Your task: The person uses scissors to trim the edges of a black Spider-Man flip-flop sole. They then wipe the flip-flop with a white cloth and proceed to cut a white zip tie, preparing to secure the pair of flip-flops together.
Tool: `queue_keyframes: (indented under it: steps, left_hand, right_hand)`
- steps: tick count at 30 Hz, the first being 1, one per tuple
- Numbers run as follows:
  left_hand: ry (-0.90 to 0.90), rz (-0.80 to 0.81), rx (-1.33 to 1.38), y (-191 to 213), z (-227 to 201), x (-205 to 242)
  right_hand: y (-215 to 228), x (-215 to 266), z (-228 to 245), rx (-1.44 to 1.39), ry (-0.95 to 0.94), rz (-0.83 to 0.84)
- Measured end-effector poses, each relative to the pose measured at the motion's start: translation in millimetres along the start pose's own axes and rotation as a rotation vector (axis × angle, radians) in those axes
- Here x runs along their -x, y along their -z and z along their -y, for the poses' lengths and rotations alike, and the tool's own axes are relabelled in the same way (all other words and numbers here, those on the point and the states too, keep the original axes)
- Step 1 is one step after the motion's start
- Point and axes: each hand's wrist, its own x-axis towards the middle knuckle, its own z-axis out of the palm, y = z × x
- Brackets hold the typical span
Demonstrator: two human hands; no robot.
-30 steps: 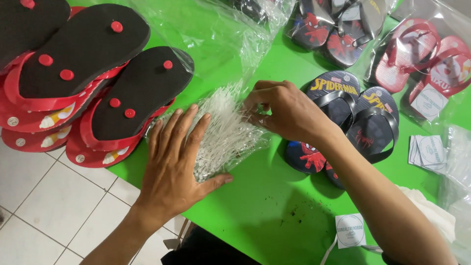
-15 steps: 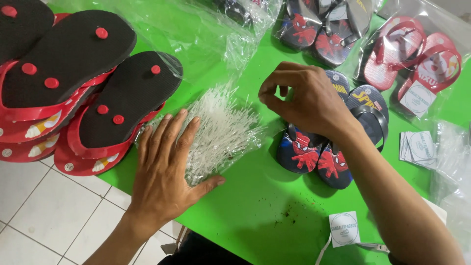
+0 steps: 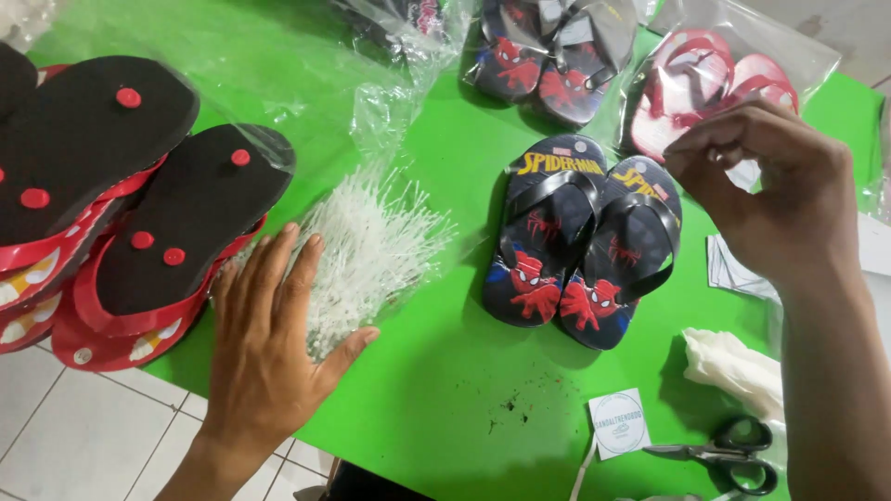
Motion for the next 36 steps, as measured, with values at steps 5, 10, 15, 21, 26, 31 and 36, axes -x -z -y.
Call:
queue_keyframes:
  steps: [5, 10, 15, 21, 26, 31, 36]
  left_hand:
    - [-0.215, -0.128, 0.089, 27.0, -38.4, -25.1]
    - [-0.371, 0.093, 0.647, 25.9, -98.4, -76.5]
    - [-0.201, 0.299, 1.170, 4.1, -153.3, -102.0]
    - [-0.104, 0.390, 1.368, 3.7, -177.6, -106.3]
    - [-0.046, 0.417, 1.416, -2.2, -183.2, -106.8]
    - [-0.013, 0.385, 1.343, -6.6, -178.1, -106.7]
    - [-0.013, 0.397, 1.346, -11.3, -167.0, -105.3]
  right_hand:
    - [14.8, 61.2, -8.0, -0.177, -0.135, -0.047]
    - [9.8, 113.6, 3.3, -0.338, -0.203, -0.117]
    - [13.2, 149.7, 1.2, -0.424, -0.316, -0.129]
    - [13.7, 168.8, -6.5, -0.461, -0.396, -0.124]
    - [15.9, 169.5, -7.4, -0.384, -0.409, -0.085]
    - [17.6, 166.8, 3.4, -0.267, -0.439, -0.044]
    - [22.7, 164.1, 9.4, -0.044, -0.357, -0.026]
